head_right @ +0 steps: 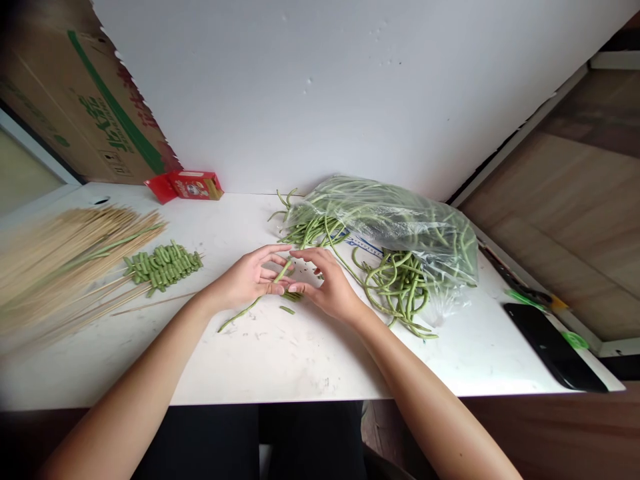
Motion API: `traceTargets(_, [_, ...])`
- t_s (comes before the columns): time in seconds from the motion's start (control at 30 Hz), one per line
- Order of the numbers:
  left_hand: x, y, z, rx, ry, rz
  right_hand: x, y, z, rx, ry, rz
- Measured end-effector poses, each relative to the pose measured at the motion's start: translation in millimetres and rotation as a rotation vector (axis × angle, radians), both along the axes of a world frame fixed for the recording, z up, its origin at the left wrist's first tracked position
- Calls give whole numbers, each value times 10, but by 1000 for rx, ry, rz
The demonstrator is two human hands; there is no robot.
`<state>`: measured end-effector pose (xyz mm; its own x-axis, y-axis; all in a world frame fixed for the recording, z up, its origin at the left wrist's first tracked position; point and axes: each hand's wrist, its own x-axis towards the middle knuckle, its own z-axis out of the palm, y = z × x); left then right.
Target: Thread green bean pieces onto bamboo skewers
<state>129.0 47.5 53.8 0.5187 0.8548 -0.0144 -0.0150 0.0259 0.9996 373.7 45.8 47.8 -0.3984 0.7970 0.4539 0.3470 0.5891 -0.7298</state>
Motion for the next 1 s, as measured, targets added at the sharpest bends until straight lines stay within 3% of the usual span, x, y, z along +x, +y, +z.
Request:
traceTargets(0.27, [41, -42, -15, -14, -1, -71, -40, -19, 38, 19, -44, 78])
traceTargets(0.5, [16, 7, -9, 9, 166, 12, 5, -6, 54, 11, -44, 15])
traceTargets(1.0, [41, -16, -6, 38, 258, -63, -64, -47, 5, -3, -61, 105])
